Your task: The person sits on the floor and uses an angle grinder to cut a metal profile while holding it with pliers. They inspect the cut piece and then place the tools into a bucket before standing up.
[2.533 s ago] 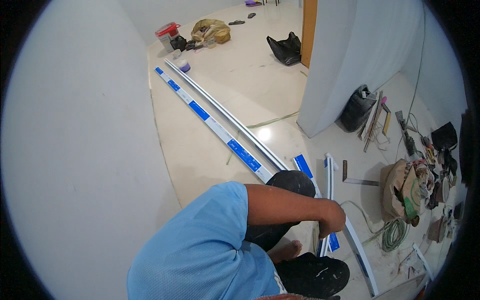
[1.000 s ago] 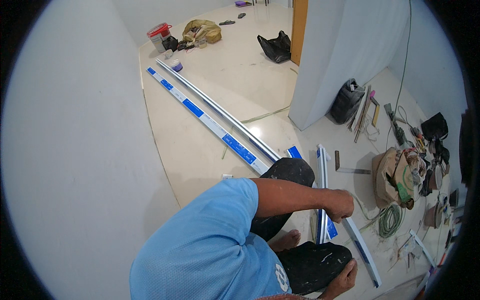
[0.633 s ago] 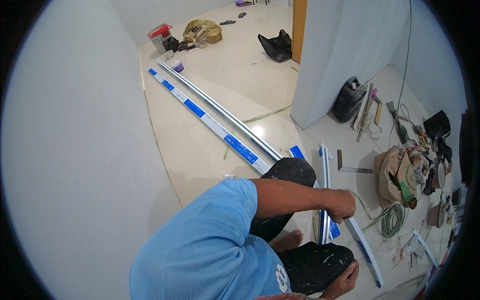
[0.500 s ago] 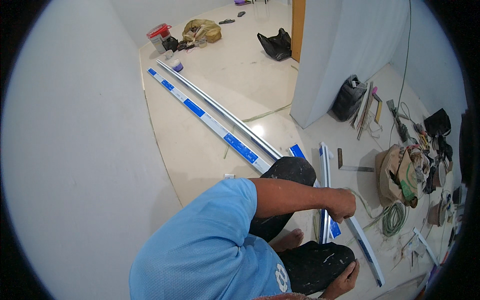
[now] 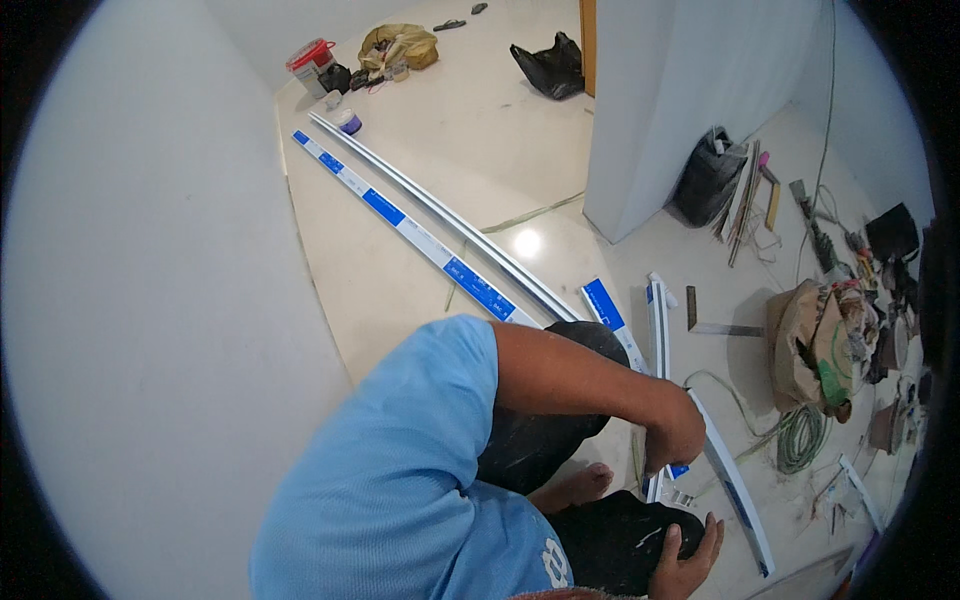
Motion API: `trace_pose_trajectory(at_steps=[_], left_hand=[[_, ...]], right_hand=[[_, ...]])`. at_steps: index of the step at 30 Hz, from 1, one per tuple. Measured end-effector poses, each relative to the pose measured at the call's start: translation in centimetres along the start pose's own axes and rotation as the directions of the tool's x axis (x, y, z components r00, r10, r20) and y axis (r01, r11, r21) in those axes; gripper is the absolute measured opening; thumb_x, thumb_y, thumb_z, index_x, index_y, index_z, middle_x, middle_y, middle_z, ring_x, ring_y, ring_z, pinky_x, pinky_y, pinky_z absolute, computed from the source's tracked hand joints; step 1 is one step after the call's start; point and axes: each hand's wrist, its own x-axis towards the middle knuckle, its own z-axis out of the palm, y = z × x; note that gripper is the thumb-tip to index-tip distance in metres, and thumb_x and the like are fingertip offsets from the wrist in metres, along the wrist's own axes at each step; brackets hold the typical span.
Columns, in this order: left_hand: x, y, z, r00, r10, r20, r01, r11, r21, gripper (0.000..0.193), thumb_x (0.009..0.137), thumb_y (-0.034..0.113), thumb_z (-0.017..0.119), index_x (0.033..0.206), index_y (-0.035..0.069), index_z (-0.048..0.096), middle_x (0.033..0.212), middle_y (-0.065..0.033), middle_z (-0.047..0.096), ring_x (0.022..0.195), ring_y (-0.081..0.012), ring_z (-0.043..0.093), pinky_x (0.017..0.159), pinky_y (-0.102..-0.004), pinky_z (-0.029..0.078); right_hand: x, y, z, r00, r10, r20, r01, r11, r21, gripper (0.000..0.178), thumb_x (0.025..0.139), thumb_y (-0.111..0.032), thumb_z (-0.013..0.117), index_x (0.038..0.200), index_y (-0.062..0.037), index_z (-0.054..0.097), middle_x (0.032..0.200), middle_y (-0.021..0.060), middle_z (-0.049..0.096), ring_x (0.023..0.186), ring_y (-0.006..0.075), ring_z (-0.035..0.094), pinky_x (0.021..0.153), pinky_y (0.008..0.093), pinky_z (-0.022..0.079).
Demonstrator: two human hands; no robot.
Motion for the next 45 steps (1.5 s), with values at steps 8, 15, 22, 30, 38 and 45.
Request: trace_pose_trajectory(at_steps=[8,15,22,30,38,45], left_hand=[[4.0,-1.1,5.3,0.957,0.177,0.232,-0.170,0.984,-0.050,0.029,0.071,0.030,0.086,0.092,0.010,0.086,0.096,-0.0127,0.082,0.094,-0.0324,0.078,0.074,-0.0504,0.060],[6.8,-5.1,5.8,0.991,0.008,0.131,0.026,0.968,-0.250,0.028,0.060,0.022,0.085,0.084,0.009,0.084,0.089,-0.0141,0.080,0.086,-0.0370,0.078,0.071,-0.0492,0.061],[0.7,-2.8,6.4,0.796,-0.600,-0.077,0.472,0.696,-0.541,0.025,0.069,0.018,0.080,0.091,0.007,0.081,0.091,-0.0193,0.078,0.093,-0.0395,0.077,0.080,-0.0526,0.060],[-29.0,12.9,-2.5,0.384,-0.923,-0.039,0.483,0.236,-0.843,0.075,0.083,0.066,0.076,0.132,0.010,0.073,0.149,-0.0334,0.055,0.150,-0.0495,0.042,0.116,-0.0593,0.042],[-49.5,20.0,0.9,-0.291,-0.854,0.431,0.091,-0.474,-0.876,0.080,0.096,0.056,0.069,0.151,-0.002,0.057,0.144,-0.0270,0.065,0.138,-0.0429,0.059,0.118,-0.0473,0.044],[-57.8,18.4,13.7,0.085,-0.568,0.818,-0.768,-0.561,-0.309,0.067,0.100,0.053,0.063,0.128,-0.007,0.071,0.122,-0.0274,0.074,0.113,-0.0362,0.072,0.105,-0.0426,0.052]], right_hand=[[6.3,3.6,2.0,0.907,-0.341,0.246,0.402,0.874,-0.272,0.065,0.097,-0.054,0.072,0.133,0.0000,0.066,0.127,0.0245,0.071,0.116,0.0455,0.066,0.100,0.0555,0.051],[14.2,-3.8,2.3,0.631,0.376,0.678,-0.426,0.899,-0.102,0.052,0.094,-0.043,0.076,0.123,-0.0001,0.075,0.111,0.0244,0.076,0.103,0.0380,0.074,0.094,0.0504,0.054],[13.9,-4.1,4.2,0.365,0.190,0.911,-0.191,0.973,-0.127,0.058,0.090,-0.054,0.073,0.120,-0.0052,0.077,0.120,0.0250,0.075,0.118,0.0438,0.069,0.106,0.0516,0.051],[12.6,-12.5,-5.0,0.048,0.137,0.989,-0.058,0.989,-0.134,0.103,0.092,-0.077,0.060,0.165,-0.0070,0.039,0.148,0.0338,0.059,0.141,0.0483,0.055,0.121,0.0501,0.041],[25.1,-19.4,-11.1,-0.219,0.155,0.963,-0.001,0.987,-0.159,0.085,0.099,-0.065,0.060,0.156,-0.0026,0.052,0.131,0.0350,0.068,0.123,0.0473,0.067,0.107,0.0514,0.051],[33.7,-33.0,0.5,-0.079,0.285,0.955,0.235,0.937,-0.260,0.058,0.105,-0.045,0.054,0.142,-0.0013,0.061,0.111,0.0313,0.073,0.108,0.0471,0.071,0.095,0.0545,0.054]])
